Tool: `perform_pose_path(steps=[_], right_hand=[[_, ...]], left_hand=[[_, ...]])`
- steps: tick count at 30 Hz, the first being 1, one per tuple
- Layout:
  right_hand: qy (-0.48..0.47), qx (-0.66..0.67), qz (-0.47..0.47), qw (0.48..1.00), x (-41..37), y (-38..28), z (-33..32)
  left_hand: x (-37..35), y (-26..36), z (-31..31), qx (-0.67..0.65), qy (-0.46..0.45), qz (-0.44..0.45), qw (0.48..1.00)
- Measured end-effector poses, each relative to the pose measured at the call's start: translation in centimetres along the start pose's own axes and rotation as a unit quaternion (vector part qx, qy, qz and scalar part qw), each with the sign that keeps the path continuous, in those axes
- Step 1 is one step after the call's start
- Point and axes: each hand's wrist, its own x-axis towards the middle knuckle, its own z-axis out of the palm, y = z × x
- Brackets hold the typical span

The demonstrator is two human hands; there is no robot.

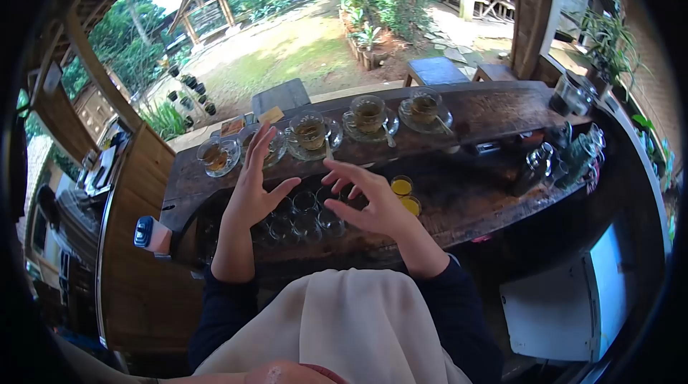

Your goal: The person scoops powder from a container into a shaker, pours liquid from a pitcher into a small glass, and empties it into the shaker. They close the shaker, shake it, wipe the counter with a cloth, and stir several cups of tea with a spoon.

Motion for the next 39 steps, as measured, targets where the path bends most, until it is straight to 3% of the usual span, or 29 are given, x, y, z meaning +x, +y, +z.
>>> perform_pose_path(steps=[2, 4, 8, 11, 15, 21, 25, 30, 39], right_hand=[[-0.006, -0.009, -0.039, 0.999, -1.1, -1.6, 0.7], [-0.001, -0.013, -0.056, 0.998, -2.5, -2.4, 1.2], [0.008, -0.004, -0.102, 0.995, -4.7, -3.0, 2.3], [0.024, 0.024, -0.074, 0.997, -6.2, -2.7, 3.2], [0.038, -0.009, -0.112, 0.993, -6.9, -2.3, 3.8], [0.019, -0.019, -0.038, 0.999, -8.8, -3.0, 2.9], [0.021, -0.037, -0.005, 0.999, -10.9, -4.0, 1.1], [0.041, -0.073, 0.005, 0.997, -14.6, -7.1, -2.3], [0.084, -0.151, 0.015, 0.985, -24.5, -12.9, -9.8]], left_hand=[[-0.6, 1.3, -0.1, -0.040, 0.003, 0.021, 0.999], [-1.3, 2.1, 0.1, -0.144, -0.088, 0.020, 0.985], [-2.4, 2.7, 2.4, -0.163, -0.116, 0.081, 0.977], [-3.6, 2.5, 4.3, -0.211, -0.134, 0.086, 0.964], [-5.3, 2.5, 6.4, -0.300, -0.134, 0.057, 0.943], [-7.3, 3.5, 8.8, -0.351, -0.154, -0.035, 0.923], [-7.3, 6.3, 10.6, -0.386, -0.155, -0.038, 0.908], [-7.1, 11.0, 13.7, -0.478, -0.194, -0.064, 0.854], [-7.1, 21.7, 21.2, -0.486, -0.238, 0.031, 0.840]])
